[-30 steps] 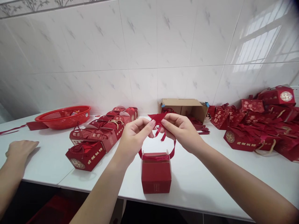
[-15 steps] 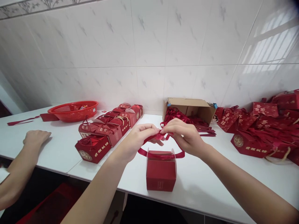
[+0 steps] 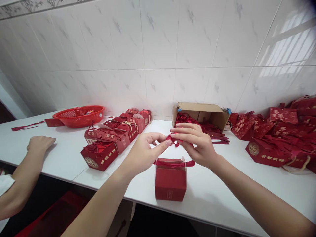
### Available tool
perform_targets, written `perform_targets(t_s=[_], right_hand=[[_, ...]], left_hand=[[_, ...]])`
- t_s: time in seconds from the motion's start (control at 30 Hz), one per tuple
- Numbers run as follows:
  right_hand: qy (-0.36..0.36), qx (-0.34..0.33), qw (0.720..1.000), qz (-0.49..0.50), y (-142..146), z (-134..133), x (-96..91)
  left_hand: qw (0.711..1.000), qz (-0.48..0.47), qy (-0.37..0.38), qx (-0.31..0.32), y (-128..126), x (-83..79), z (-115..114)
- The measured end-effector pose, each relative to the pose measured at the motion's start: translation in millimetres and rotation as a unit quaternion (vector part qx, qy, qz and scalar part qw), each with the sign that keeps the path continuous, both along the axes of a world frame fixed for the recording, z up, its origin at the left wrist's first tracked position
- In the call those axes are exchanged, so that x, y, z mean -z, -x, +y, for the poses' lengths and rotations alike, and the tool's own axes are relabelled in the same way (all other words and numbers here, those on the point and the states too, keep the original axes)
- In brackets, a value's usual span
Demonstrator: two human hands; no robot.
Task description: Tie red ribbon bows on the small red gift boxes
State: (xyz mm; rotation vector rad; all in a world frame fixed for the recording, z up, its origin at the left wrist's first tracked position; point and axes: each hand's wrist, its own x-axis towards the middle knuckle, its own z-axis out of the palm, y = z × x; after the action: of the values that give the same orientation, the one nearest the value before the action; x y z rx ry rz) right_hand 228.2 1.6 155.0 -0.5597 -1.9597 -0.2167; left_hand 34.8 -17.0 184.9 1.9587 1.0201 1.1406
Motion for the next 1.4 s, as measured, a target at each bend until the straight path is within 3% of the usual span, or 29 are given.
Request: perform_targets(t_s=[0.07, 0.13, 0.23, 0.37, 0.5, 0.63, 0.73, 0.8, 0.9, 1.03, 1.13, 1.27, 1.4], right_hand=[[0.086, -0.039, 0.993, 0.066, 4.9, -4.7, 2.4], [0.162, -0.064, 0.975, 0.141, 8.6, -10.3, 5.8], [0.242, -0.072, 0.927, 0.277, 6.8, -18.4, 14.3], [0.319, -0.035, 0.878, 0.355, -13.9, -29.2, 36.9], [0.351, 0.082, 0.873, 0.328, -44.2, -41.6, 73.6], [0.372, 0.191, 0.868, 0.27, -65.3, -52.3, 106.4], [0.401, 0.217, 0.854, 0.249, -69.2, -56.4, 116.3], [0.43, 0.188, 0.85, 0.239, -66.6, -56.9, 115.6], [0.45, 0.157, 0.845, 0.241, -59.9, -55.0, 109.4], [0.45, 0.146, 0.841, 0.262, -54.6, -49.5, 100.8], [0.44, 0.142, 0.852, 0.246, -51.3, -44.3, 92.6], [0.45, 0.122, 0.874, 0.135, -41.8, -38.0, 75.5], [0.515, 0.057, 0.851, 0.081, -30.9, -34.3, 56.6]], left_hand=[[0.986, 0.059, -0.139, -0.065, 0.2, 4.9, -3.7], [0.951, 0.127, -0.256, -0.117, 2.6, 10.8, -8.2], [0.904, 0.212, -0.323, -0.181, 12.6, 21.8, -15.4], [0.881, 0.235, -0.315, -0.262, 38.3, 46.5, -25.2], [0.891, 0.229, -0.258, -0.294, 67.2, 89.4, -35.0], [0.907, 0.244, -0.139, -0.314, 88.2, 135.2, -46.0], [0.909, 0.245, -0.069, -0.33, 95.3, 152.2, -53.2], [0.914, 0.24, -0.045, -0.325, 93.0, 151.1, -54.9], [0.926, 0.209, -0.059, -0.307, 77.9, 135.7, -48.6], [0.967, 0.11, -0.082, -0.215, 48.7, 108.3, -22.6], [0.989, 0.033, -0.032, -0.144, 32.0, 93.1, 0.7], [0.995, -0.023, 0.061, -0.074, 19.5, 83.5, 21.3], [0.986, -0.011, 0.165, -0.007, 14.1, 80.1, 28.2]])
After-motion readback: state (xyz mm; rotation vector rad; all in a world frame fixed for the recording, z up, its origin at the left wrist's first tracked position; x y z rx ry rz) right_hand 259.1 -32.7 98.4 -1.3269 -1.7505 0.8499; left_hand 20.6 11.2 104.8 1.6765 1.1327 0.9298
